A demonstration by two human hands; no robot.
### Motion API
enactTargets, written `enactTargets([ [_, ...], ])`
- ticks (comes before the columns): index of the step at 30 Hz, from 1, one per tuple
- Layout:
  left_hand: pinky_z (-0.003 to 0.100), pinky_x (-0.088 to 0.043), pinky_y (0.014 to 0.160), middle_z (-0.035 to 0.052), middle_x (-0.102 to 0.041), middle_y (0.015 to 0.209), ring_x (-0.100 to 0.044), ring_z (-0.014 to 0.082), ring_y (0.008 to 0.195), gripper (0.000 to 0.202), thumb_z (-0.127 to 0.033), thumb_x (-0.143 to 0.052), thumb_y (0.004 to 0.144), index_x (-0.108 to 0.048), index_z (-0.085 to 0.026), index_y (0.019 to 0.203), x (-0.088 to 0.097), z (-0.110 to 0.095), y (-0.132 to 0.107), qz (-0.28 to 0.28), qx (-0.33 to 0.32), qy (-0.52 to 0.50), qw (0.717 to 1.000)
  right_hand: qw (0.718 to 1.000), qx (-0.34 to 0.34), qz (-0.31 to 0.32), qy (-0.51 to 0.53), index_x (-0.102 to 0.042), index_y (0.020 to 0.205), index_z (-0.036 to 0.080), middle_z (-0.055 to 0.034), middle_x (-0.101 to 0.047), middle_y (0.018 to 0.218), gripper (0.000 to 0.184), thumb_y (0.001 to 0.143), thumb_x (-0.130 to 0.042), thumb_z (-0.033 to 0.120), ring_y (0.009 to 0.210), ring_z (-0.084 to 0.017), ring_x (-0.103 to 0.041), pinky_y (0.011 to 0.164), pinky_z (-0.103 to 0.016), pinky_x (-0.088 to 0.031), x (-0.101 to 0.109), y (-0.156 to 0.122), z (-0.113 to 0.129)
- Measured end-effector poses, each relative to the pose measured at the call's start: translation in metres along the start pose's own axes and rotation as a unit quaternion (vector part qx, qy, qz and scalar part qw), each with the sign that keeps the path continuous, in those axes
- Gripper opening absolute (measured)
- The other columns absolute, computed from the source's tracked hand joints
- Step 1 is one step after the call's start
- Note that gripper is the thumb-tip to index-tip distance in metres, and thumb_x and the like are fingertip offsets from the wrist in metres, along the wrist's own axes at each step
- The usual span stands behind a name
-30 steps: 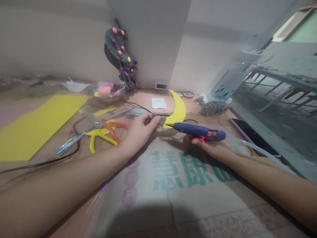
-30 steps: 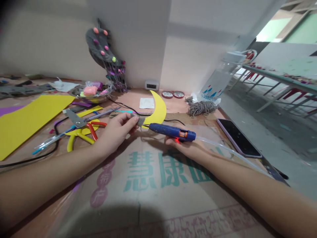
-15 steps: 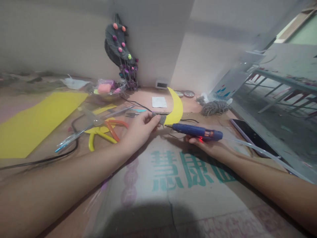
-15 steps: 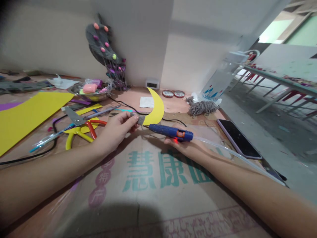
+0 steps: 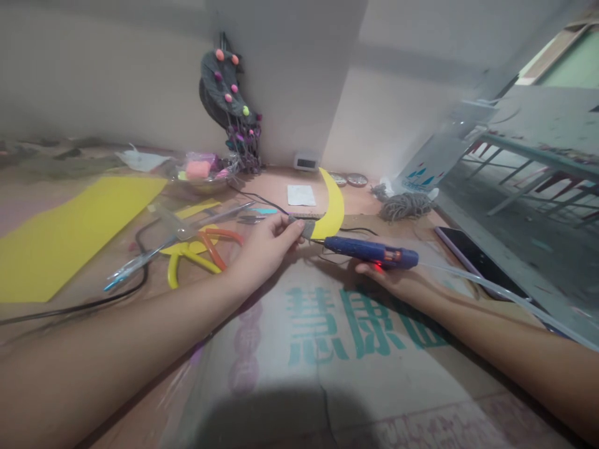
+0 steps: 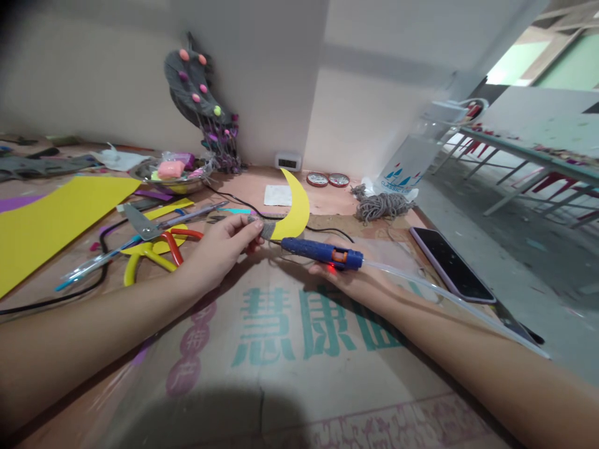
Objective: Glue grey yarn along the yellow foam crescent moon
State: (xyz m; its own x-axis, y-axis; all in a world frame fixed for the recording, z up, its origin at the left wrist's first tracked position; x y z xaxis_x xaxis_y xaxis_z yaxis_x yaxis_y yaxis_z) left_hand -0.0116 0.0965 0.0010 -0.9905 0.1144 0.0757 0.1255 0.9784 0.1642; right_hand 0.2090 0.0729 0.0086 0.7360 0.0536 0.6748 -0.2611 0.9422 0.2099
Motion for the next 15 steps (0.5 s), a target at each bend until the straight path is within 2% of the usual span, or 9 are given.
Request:
enactTargets([
  [3,0.022,-0.039,0.061,-0.0023,-0.061,0.070,-0.053,0.0098,0.062,0.030,-0.045,-0.058,0.087,-0.055,-0.017,0.076,-0.001,0.001,0.000,0.001,0.010,-0.001,1.000,1.000,-0.013,0.005,-0.022,-0.062,0.078,0.028,-0.0033,-0.068,0.077,0.028,0.075,-0.068,0.055,0.074,-0.027,-0.064,0.060,-0.036,-0.052,0.002,-0.001,0.001],
  [8,0.022,-0.039,0.059,-0.0030,-0.060,0.068,-0.053,0.0096,0.061,0.031,-0.046,-0.059,0.086,-0.055,-0.017,0.076,-0.002,0.002,0.000,0.000,0.025,-0.007,1.000,0.998,0.013,0.034,-0.043,-0.061,0.075,0.027,-0.0034,-0.066,0.072,0.029,0.077,-0.068,0.055,0.068,-0.024,-0.062,0.059,-0.035,-0.051,0.000,0.000,0.006],
  [15,0.022,-0.038,0.057,-0.0029,-0.060,0.067,-0.053,0.0094,0.059,0.029,-0.043,-0.061,0.085,-0.054,-0.017,0.074,-0.003,0.001,0.000,0.004,0.030,-0.030,0.999,1.000,0.021,0.006,-0.021,-0.059,0.075,0.025,-0.0016,-0.063,0.069,0.033,0.078,-0.066,0.058,0.065,-0.021,-0.058,0.059,-0.033,-0.047,0.000,-0.002,0.011],
])
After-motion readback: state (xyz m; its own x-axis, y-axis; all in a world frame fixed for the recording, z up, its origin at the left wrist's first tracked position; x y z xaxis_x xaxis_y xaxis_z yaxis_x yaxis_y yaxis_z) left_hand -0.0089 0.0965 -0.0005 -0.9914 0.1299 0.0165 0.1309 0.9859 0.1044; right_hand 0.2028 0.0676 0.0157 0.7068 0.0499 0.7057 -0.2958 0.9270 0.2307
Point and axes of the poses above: each hand's wrist, its own y-axis towards the middle knuckle, its own x-axis out of the back of the hand, z = x × y, the point moved 7 cm from there along y, towards the middle knuckle
